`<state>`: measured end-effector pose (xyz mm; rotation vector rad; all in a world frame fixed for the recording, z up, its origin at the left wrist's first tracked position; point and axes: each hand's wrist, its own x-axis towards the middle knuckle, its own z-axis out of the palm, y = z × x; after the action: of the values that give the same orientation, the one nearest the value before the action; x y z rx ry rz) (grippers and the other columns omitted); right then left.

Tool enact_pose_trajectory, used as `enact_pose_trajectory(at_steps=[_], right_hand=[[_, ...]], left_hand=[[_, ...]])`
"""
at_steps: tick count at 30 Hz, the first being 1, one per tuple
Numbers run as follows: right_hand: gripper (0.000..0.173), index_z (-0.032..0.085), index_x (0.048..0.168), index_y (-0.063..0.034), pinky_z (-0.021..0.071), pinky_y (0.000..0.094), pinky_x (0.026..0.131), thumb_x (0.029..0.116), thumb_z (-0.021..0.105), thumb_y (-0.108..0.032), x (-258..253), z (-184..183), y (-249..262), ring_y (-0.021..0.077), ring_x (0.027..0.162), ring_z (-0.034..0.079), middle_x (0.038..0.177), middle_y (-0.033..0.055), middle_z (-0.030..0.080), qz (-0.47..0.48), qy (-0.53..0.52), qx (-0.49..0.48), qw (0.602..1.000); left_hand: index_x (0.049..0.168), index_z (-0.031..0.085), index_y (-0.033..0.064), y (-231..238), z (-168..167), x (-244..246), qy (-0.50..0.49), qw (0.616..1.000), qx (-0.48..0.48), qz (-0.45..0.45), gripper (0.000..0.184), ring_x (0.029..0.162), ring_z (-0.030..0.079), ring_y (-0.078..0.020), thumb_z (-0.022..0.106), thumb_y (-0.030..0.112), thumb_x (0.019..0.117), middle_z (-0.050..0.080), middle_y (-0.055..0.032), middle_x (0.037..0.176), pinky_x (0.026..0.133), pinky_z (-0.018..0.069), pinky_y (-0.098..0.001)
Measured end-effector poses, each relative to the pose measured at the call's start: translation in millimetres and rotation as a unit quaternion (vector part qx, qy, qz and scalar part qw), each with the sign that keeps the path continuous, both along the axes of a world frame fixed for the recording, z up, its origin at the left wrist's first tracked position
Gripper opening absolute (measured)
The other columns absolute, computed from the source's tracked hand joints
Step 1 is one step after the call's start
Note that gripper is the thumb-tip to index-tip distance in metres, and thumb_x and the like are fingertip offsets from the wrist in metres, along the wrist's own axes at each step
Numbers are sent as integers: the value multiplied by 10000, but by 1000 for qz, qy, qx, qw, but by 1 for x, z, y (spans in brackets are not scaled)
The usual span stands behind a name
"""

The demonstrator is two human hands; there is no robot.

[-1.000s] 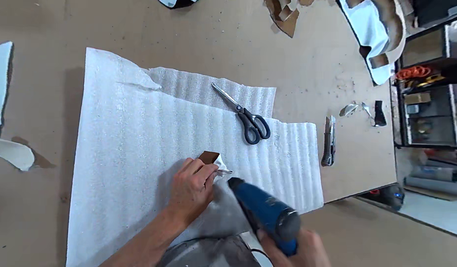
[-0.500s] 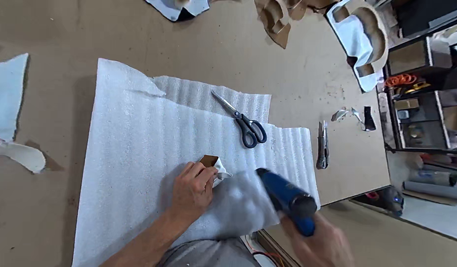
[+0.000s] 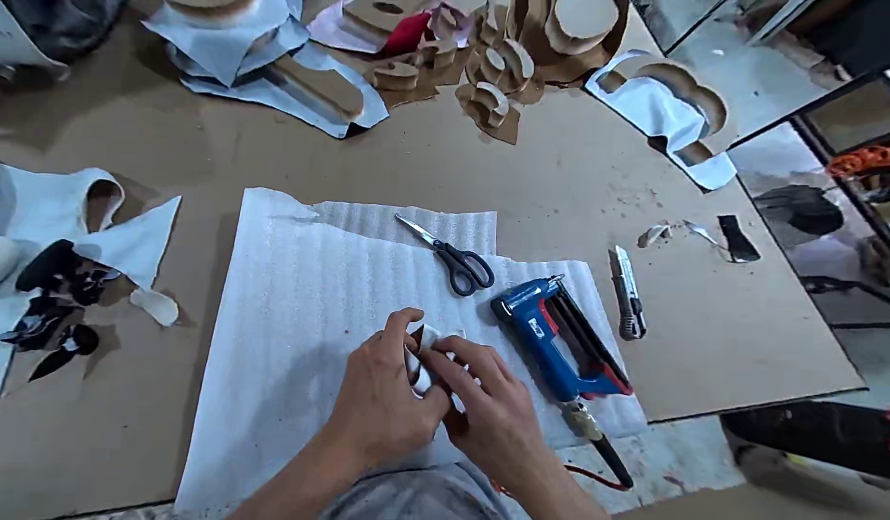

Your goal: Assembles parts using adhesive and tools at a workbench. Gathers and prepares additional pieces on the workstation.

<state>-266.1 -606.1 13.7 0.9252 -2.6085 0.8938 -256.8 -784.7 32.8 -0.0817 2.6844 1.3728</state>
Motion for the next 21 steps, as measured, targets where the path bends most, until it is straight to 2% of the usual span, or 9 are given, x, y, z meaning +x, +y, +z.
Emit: enact_pose_trajectory(at_steps=[3, 5, 7, 10, 12, 14, 16, 19, 21], right_hand=[[204, 739, 1100, -101, 609, 243, 734, 957, 699, -240, -7, 5, 4, 84, 892, 686, 1060, 47, 706, 3, -90, -161, 983], [231, 708, 1084, -46, 628, 271, 702, 921, 762, -200, -9, 7, 6, 94, 813, 702, 994, 38, 719, 31, -239, -309, 920], [324, 667, 1168, -43, 640, 294, 757, 912, 783, -206, -6, 8, 8, 115, 849, 732, 1012, 47, 750, 56, -334, -391, 856], [338, 635, 1179, -57, 627, 288, 806, 908, 782, -194, -3, 9, 7, 112, 890, 730, 1023, 45, 747, 71, -384, -430, 814], [327, 607, 1164, -56, 630, 314, 806, 897, 777, -140, -8, 5, 7, 136, 891, 734, 1044, 68, 739, 85, -414, -418, 804], [300, 613, 1117, -82, 631, 329, 782, 870, 783, -109, -19, -5, 6, 141, 867, 733, 1062, 59, 737, 97, -437, -384, 808], [257, 658, 1063, -81, 628, 333, 774, 850, 801, -73, -36, -23, 4, 134, 873, 724, 1047, 44, 735, 112, -407, -337, 842], [153, 711, 963, -85, 607, 309, 853, 826, 738, -23, -63, -68, -3, 114, 998, 693, 1081, 20, 723, 132, -178, -219, 950], [127, 739, 914, -103, 589, 329, 894, 843, 678, -17, -72, -98, -3, 159, 1035, 677, 1070, 26, 725, 126, -52, -138, 981]], left_hand=[[1501, 459, 146, -7, 14, 16, 37, 988, 151, -3, 850, 1089, 643, -91, 692, 637, 848, 679, 37, 1123, 995, 545, -380], [1520, 430, 138, -9, 18, 22, 90, 974, 209, -11, 801, 1125, 637, -114, 737, 489, 868, 671, 17, 1159, 1011, 551, -376], [1477, 494, 171, -7, 19, 27, 107, 976, 187, 15, 729, 1114, 636, -96, 775, 400, 844, 673, 36, 1143, 987, 553, -350], [1232, 626, 182, -5, 13, 30, 135, 983, 116, 52, 514, 1091, 630, -81, 789, 488, 852, 668, 63, 1094, 963, 553, -352], [1018, 720, 202, -7, 8, 29, 192, 979, 63, 34, 271, 1104, 626, -89, 765, 440, 897, 679, 72, 1075, 951, 559, -337], [961, 764, 221, -15, 0, 24, 236, 972, -6, -17, 144, 1212, 593, -114, 723, 358, 944, 659, 34, 1213, 994, 541, -330], [959, 776, 180, -25, -16, 15, 274, 959, -52, -59, 135, 1152, 664, -110, 691, 284, 974, 706, -13, 1208, 950, 589, -293], [876, 765, 114, -33, -66, -3, 345, 925, -132, -89, 137, 1091, 710, -164, 647, 145, 939, 760, -44, 1079, 948, 590, -340], [831, 749, 105, -29, -101, -7, 360, 910, -180, -97, 134, 1037, 724, -191, 641, 114, 911, 765, -47, 1038, 900, 602, -374]])
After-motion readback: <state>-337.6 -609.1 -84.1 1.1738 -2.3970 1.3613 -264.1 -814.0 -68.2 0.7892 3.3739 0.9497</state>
